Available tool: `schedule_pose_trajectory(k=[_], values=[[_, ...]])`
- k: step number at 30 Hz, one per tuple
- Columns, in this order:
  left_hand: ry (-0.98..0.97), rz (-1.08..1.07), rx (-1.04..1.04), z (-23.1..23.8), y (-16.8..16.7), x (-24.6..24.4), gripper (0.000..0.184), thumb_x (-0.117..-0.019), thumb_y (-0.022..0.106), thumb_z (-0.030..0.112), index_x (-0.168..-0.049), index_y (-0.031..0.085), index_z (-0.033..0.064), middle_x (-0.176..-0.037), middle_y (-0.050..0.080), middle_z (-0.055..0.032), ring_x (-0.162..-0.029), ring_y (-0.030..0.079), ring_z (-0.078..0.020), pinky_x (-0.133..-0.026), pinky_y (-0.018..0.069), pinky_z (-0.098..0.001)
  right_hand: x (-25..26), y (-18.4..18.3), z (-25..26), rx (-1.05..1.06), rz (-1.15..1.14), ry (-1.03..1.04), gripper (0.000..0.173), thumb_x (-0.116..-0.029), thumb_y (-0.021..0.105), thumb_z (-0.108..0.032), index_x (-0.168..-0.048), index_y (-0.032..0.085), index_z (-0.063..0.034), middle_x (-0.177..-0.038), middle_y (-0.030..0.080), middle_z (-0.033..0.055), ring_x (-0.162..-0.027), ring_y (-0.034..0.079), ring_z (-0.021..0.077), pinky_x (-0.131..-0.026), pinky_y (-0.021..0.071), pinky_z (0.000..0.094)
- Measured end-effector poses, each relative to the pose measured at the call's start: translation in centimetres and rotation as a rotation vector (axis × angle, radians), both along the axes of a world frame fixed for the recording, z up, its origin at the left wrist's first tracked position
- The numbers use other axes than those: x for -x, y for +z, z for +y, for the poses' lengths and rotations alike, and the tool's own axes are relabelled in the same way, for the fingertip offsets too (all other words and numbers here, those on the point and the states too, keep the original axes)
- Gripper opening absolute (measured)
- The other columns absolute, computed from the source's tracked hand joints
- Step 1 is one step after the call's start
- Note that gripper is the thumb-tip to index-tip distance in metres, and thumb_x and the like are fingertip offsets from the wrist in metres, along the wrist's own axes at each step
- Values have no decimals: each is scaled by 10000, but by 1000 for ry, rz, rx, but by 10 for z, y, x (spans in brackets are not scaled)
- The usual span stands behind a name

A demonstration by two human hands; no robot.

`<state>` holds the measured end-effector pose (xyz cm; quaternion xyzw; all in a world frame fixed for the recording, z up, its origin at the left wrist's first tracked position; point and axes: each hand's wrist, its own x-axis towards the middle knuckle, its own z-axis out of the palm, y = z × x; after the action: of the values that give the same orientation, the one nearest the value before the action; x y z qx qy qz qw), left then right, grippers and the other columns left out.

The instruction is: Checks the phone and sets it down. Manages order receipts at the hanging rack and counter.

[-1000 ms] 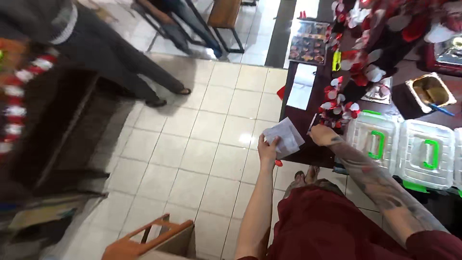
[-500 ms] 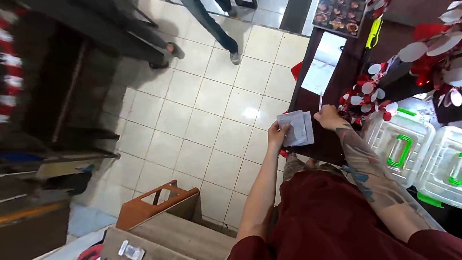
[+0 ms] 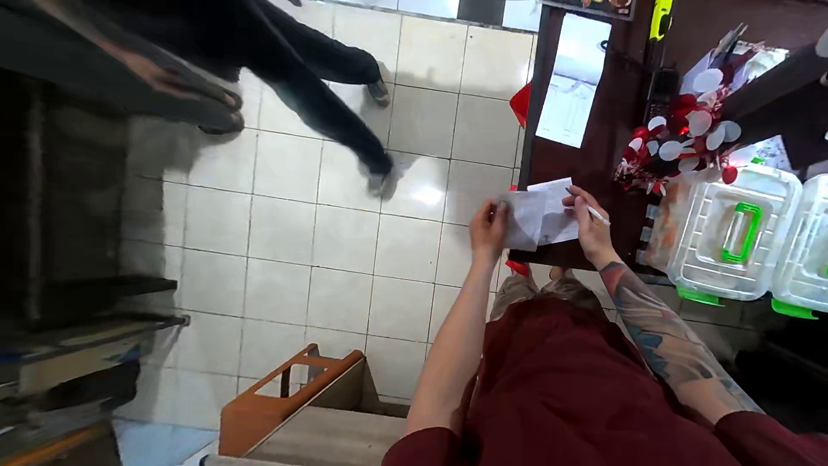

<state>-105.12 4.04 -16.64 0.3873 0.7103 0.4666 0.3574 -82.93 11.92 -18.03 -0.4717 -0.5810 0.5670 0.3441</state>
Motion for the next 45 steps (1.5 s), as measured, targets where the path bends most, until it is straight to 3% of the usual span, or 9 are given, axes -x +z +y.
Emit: schedule_pose_trajectory(k=[2,4,6,8,11,14,19,42,45], values=[[-95,-94,-6,-18,5,11,247,-1059,546,212,-1082,655,-9,-853,676,-82,-753,655,-134,-734,579,-355,-2,-1,-4,-59,-23,-29,428,-1115,406,-313,-1398,606,-62,-1170,719,80,-979,699,167,-839,600,341],[-277,-92,8,-35,6,9,232,-1043,566,209,-1059,672,3,-840,682,-70,-748,661,-127,-721,584,-347,4,-3,0,-114,8,-60,287,-1060,567,-205,-1210,706,-5,-1020,742,71,-800,695,122,-717,610,297],[-478,134,-24,-46,3,-4,228,-1013,615,237,-1019,729,40,-1022,708,-66,-988,670,-164,-900,569,-393,10,-4,3,-117,4,-8,227,-990,678,-155,-1147,730,1,-983,735,70,-721,677,99,-651,608,271],[-614,372,-90,-47,-6,-22,195,-986,640,264,-974,762,113,-1290,666,-57,-1287,563,-244,-1098,457,-490,14,-5,9,-125,-75,83,266,-976,694,-168,-1194,727,-19,-1007,736,80,-712,681,93,-634,608,267],[-698,498,-114,-43,-14,-41,185,-996,629,275,-967,762,150,-1480,565,-30,-1460,415,-253,-1213,322,-518,19,-5,17,-135,-215,171,265,-998,670,-228,-1205,743,-80,-1036,740,67,-702,685,92,-627,608,270],[-727,545,-110,-41,-25,-49,203,-1011,612,286,-969,744,137,-1489,555,-43,-1460,424,-228,-1238,285,-522,22,-6,22,-158,-272,193,234,-974,699,-229,-1151,759,-89,-1050,745,61,-708,692,93,-618,610,278],[-709,499,-82,-42,-29,-50,199,-1010,609,261,-961,738,117,-1456,582,-43,-1441,447,-208,-1244,281,-497,29,-20,17,-270,-208,202,141,-921,714,-136,-990,771,-27,-960,759,66,-858,709,65,-803,599,257],[-670,375,-17,-36,-28,-48,262,-1043,566,248,-944,730,70,-1447,596,-34,-1435,459,-188,-1249,276,-456,23,-29,15,-285,-194,162,136,-954,679,-122,-970,762,-15,-921,747,57,-806,682,37,-746,578,220],[-679,366,-13,-35,-26,-47,267,-1045,563,246,-942,730,65,-1460,586,-31,-1435,458,-179,-1249,275,-457,23,-30,15,-287,-196,133,136,-956,672,-129,-940,748,-18,-858,726,35,-735,641,12,-690,546,201]])
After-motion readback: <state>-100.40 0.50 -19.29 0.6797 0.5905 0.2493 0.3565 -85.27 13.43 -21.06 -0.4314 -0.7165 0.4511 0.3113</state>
